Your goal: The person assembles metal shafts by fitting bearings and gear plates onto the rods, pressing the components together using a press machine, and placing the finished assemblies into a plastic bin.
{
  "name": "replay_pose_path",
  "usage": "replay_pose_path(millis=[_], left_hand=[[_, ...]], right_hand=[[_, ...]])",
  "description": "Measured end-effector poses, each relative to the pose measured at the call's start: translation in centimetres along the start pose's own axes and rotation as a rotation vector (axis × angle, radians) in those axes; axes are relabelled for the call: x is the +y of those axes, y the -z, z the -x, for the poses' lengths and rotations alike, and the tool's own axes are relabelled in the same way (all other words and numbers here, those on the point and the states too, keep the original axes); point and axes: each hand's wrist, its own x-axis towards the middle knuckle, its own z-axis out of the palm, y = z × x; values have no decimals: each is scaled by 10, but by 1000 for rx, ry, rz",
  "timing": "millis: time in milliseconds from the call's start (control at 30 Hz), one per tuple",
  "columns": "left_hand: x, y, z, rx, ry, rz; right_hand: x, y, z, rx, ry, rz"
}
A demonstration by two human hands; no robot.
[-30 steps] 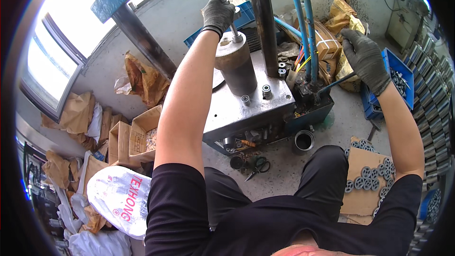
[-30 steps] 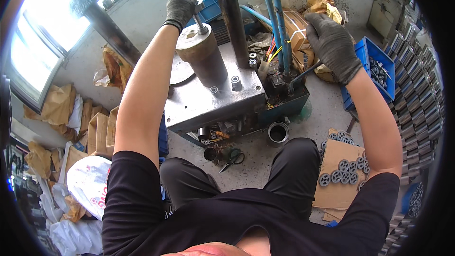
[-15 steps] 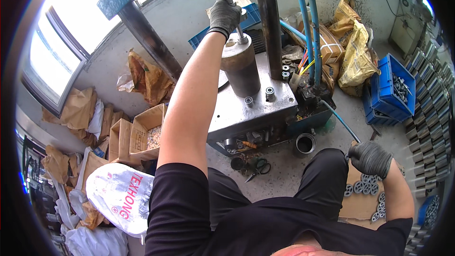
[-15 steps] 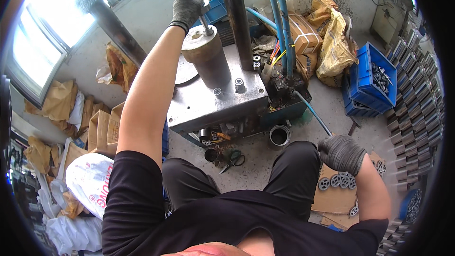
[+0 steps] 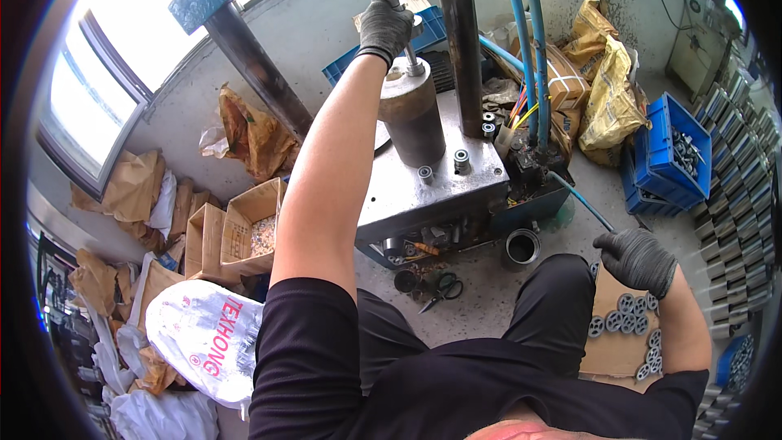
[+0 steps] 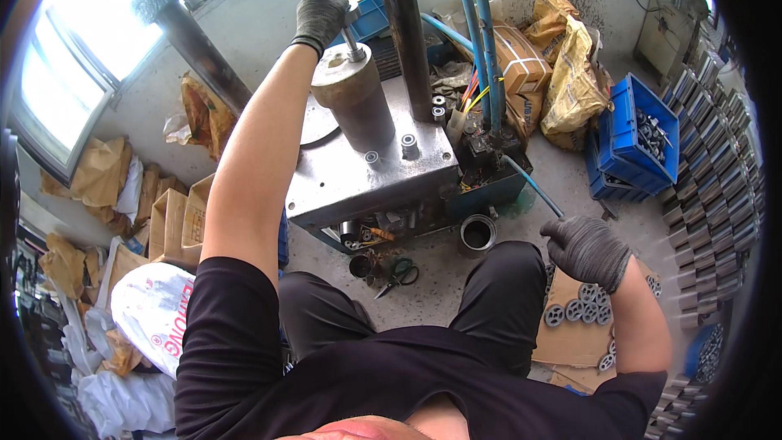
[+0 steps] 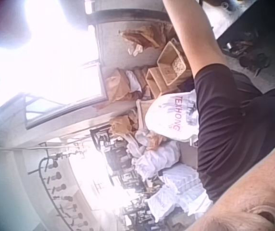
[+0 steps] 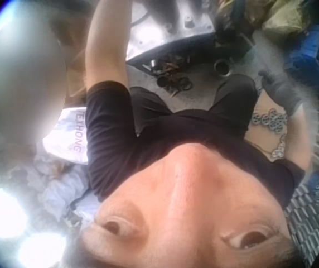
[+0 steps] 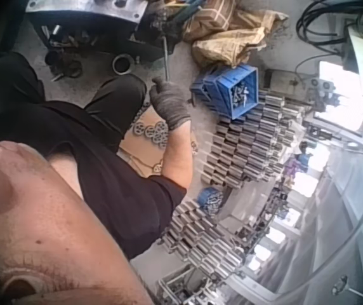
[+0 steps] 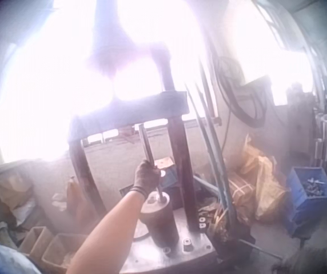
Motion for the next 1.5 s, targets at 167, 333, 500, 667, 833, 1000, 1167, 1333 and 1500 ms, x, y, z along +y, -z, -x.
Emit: replay_pose_path(millis=[167, 333, 500, 667, 833, 1000, 1167, 1333, 1500], left_hand=[[-3, -2, -1, 24, -35, -59], [-5, -4, -3, -14, 40, 63], [-5, -4, -3, -9, 49, 109], [-1, -1, 1, 4, 2, 13], [2, 1, 3, -4, 13, -5], [0, -2, 2, -5, 15, 20], [-3, -4, 3, -10, 20, 68], [-2, -4, 2, -7, 38, 66], [-4, -4, 3, 13, -2, 4]], right_hand=[[-4, 1, 0, -22, 57, 45], [-8, 11, -3, 8, -14, 60], [-9, 9, -2, -4, 15, 38], [-6, 6, -2, -90, 44, 56], [-7, 7, -3, -191, 3, 87], [-4, 6, -2, -65, -18, 30], [0, 0, -3, -176, 45, 108], [-2, 4, -2, 14, 0, 18], [-14, 22, -14, 208, 12, 52]])
